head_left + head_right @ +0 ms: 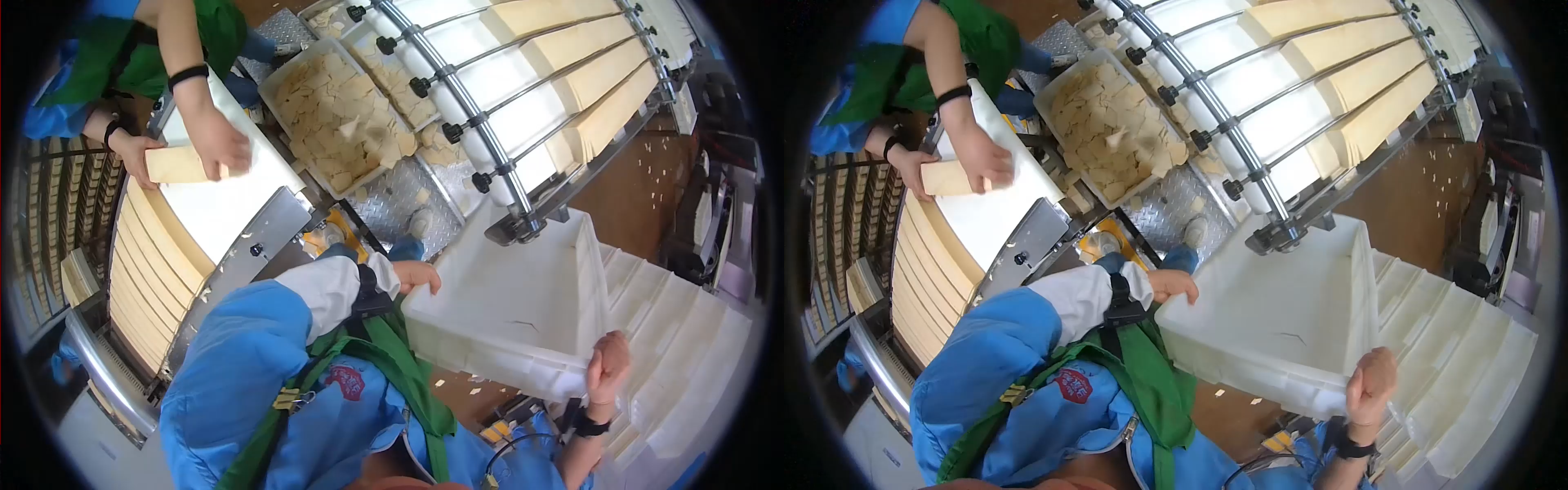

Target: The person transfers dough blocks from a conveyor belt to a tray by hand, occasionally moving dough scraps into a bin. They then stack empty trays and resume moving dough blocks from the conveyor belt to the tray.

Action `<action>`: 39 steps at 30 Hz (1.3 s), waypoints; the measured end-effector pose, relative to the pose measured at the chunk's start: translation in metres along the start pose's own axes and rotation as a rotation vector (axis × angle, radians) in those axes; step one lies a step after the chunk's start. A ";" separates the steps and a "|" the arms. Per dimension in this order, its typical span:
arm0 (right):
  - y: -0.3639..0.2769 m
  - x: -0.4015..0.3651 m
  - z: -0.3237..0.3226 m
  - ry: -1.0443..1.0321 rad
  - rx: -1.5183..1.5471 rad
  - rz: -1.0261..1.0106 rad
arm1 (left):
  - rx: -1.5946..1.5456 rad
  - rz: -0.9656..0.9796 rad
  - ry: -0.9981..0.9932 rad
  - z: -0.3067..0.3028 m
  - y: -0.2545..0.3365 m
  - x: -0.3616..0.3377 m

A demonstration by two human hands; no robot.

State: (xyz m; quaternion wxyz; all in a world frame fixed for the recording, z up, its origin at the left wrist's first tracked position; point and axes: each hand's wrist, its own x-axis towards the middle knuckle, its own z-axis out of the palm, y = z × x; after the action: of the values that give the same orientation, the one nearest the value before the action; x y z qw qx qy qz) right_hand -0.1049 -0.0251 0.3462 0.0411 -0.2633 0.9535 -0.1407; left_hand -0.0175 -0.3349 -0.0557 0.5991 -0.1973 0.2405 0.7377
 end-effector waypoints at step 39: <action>0.056 0.065 0.603 -0.220 0.200 -0.068 | 0.037 0.847 1.304 -0.293 -0.132 0.008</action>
State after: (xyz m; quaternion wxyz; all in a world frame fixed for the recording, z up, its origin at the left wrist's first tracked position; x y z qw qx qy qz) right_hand -0.0961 -0.1606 -0.2473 0.1666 -0.3041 0.9150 -0.2065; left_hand 0.1114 -0.4797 -0.3119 0.0070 -0.4727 0.6113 0.6346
